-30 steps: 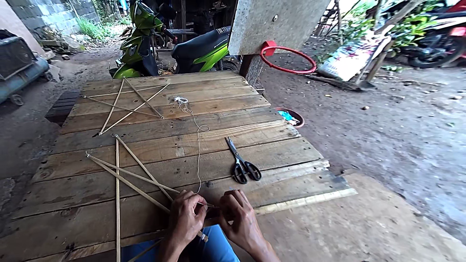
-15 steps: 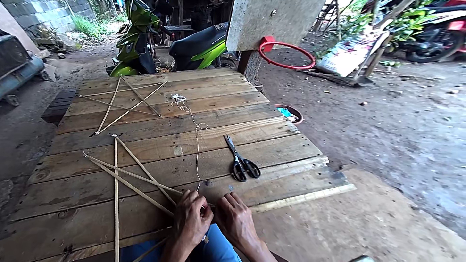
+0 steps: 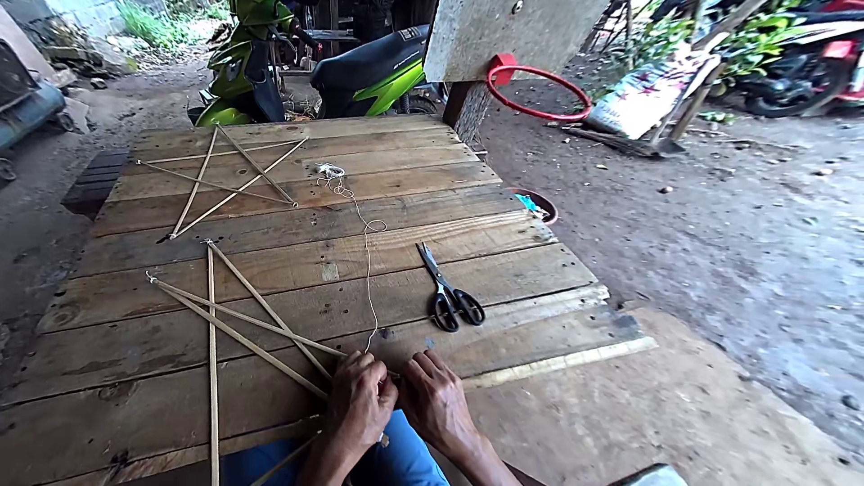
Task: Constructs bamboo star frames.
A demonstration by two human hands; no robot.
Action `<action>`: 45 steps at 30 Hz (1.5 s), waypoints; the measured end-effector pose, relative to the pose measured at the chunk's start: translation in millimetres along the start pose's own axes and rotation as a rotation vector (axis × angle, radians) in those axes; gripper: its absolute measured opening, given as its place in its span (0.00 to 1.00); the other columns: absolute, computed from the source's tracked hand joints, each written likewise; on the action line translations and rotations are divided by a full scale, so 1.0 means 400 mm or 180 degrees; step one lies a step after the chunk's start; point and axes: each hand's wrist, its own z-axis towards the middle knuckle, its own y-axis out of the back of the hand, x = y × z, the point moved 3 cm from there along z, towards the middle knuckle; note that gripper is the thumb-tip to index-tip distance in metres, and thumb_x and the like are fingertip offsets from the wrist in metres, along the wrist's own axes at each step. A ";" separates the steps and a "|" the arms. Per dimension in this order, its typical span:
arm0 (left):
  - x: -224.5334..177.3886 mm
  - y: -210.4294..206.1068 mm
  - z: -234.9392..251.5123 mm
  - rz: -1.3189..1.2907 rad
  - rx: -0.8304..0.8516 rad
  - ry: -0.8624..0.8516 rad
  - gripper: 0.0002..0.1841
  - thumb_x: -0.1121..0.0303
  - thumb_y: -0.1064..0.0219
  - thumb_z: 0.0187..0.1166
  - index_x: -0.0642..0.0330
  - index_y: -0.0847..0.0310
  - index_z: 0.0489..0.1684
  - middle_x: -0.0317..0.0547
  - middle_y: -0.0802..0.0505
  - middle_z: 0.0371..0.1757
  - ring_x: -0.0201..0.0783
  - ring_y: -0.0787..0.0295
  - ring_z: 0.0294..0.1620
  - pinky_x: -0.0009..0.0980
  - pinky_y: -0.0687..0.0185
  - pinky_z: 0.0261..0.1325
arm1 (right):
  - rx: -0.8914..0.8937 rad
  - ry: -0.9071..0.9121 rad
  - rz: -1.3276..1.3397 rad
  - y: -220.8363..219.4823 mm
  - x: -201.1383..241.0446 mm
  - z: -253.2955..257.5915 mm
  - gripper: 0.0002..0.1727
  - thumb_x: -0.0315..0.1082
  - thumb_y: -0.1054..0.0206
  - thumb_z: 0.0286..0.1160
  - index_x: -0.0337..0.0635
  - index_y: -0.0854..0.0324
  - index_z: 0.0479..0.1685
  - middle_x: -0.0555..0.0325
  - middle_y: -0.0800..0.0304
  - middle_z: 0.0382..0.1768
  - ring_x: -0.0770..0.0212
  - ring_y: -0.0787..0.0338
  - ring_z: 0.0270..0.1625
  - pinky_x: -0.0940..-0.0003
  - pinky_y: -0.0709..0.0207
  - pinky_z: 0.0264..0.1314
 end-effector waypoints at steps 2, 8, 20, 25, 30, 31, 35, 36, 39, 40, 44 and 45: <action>0.003 -0.002 0.000 0.0031 0.0003 -0.0031 0.12 0.70 0.32 0.64 0.62 0.20 0.11 0.46 0.18 0.20 0.48 0.15 0.32 0.41 0.20 0.42 | 0.0165 -0.0049 0.0148 0.009 -0.007 0.005 0.11 0.38 0.38 0.61 0.43 0.18 0.19 0.59 0.20 0.19 0.57 0.15 0.26 0.65 0.24 0.23; -0.002 0.017 0.004 -0.0119 0.0195 0.0144 0.10 0.67 0.32 0.68 0.63 0.13 0.21 0.47 0.13 0.25 0.48 0.12 0.36 0.45 0.19 0.50 | 0.0575 -0.1042 0.0371 0.130 -0.155 0.103 0.16 0.38 0.28 0.72 0.31 0.11 0.47 0.38 0.09 0.45 0.39 0.09 0.50 0.43 0.15 0.52; -0.006 0.028 -0.001 0.0120 -0.0091 0.0140 0.07 0.64 0.25 0.61 0.57 0.08 0.28 0.41 0.08 0.29 0.45 0.10 0.37 0.46 0.16 0.45 | 0.2341 -0.2361 -0.0708 0.173 -0.235 0.177 0.36 0.65 0.40 0.82 0.34 0.14 0.46 0.37 0.09 0.48 0.37 0.11 0.58 0.35 0.25 0.56; -0.006 0.036 0.004 0.0054 -0.0027 0.0217 0.04 0.68 0.25 0.65 0.57 0.06 0.28 0.41 0.07 0.29 0.44 0.09 0.38 0.45 0.16 0.48 | 0.2777 -0.2254 -0.0973 0.167 -0.213 0.205 0.25 0.52 0.37 0.82 0.33 0.17 0.50 0.36 0.10 0.52 0.35 0.13 0.63 0.36 0.26 0.59; -0.003 0.032 -0.001 -0.0128 -0.0142 0.0221 0.03 0.69 0.24 0.67 0.56 0.04 0.31 0.42 0.05 0.33 0.43 0.08 0.41 0.43 0.14 0.50 | 0.2482 -0.2524 -0.0058 0.199 -0.269 0.168 0.21 0.49 0.32 0.79 0.36 0.12 0.43 0.40 0.09 0.41 0.39 0.10 0.50 0.34 0.24 0.54; -0.002 0.031 -0.003 -0.0174 -0.0170 0.0224 0.03 0.69 0.24 0.67 0.56 0.04 0.31 0.42 0.05 0.34 0.43 0.07 0.42 0.43 0.13 0.51 | 0.2301 -0.2607 0.0303 0.210 -0.272 0.139 0.20 0.47 0.32 0.80 0.35 0.12 0.43 0.42 0.09 0.38 0.43 0.10 0.44 0.37 0.23 0.52; 0.004 0.028 -0.004 -0.0302 -0.0170 0.0307 0.03 0.69 0.23 0.68 0.57 0.04 0.32 0.42 0.04 0.35 0.42 0.07 0.44 0.43 0.13 0.52 | 0.1759 -0.2871 0.1085 0.250 -0.197 -0.016 0.16 0.39 0.31 0.80 0.33 0.14 0.51 0.51 0.10 0.29 0.59 0.13 0.25 0.56 0.17 0.34; 0.004 0.028 -0.004 -0.0307 -0.0165 0.0321 0.04 0.69 0.24 0.68 0.57 0.04 0.32 0.42 0.04 0.35 0.42 0.07 0.44 0.43 0.13 0.51 | 0.1566 -0.2885 0.1239 0.249 -0.169 -0.059 0.14 0.37 0.32 0.79 0.33 0.14 0.49 0.54 0.11 0.26 0.63 0.15 0.22 0.62 0.18 0.30; 0.005 0.030 -0.005 -0.0329 -0.0147 0.0350 0.04 0.69 0.25 0.70 0.58 0.04 0.33 0.42 0.05 0.35 0.41 0.07 0.43 0.41 0.13 0.51 | 0.1222 -0.3128 0.1957 0.233 -0.087 -0.159 0.12 0.33 0.37 0.78 0.32 0.14 0.47 0.61 0.13 0.25 0.71 0.18 0.22 0.71 0.21 0.28; 0.006 0.031 -0.005 -0.0324 -0.0164 0.0345 0.05 0.69 0.26 0.70 0.58 0.05 0.33 0.42 0.05 0.35 0.40 0.07 0.42 0.40 0.13 0.50 | 0.1176 -0.3273 0.2367 0.219 -0.068 -0.185 0.12 0.32 0.40 0.80 0.34 0.15 0.48 0.65 0.14 0.26 0.75 0.20 0.21 0.75 0.23 0.26; 0.004 0.031 -0.008 -0.0213 -0.0218 0.0316 0.05 0.69 0.27 0.69 0.59 0.06 0.33 0.41 0.05 0.34 0.39 0.07 0.41 0.39 0.13 0.48 | 0.1015 -0.3937 0.4394 0.168 -0.023 -0.253 0.09 0.34 0.41 0.78 0.46 0.14 0.44 0.65 0.06 0.34 0.75 0.11 0.30 0.80 0.19 0.29; 0.002 0.030 -0.009 -0.0184 -0.0224 0.0318 0.05 0.69 0.27 0.69 0.59 0.06 0.33 0.41 0.05 0.34 0.38 0.07 0.41 0.38 0.13 0.48 | 0.0951 -0.3973 0.4691 0.159 -0.017 -0.260 0.07 0.35 0.37 0.77 0.47 0.13 0.40 0.64 0.06 0.33 0.75 0.11 0.29 0.81 0.20 0.28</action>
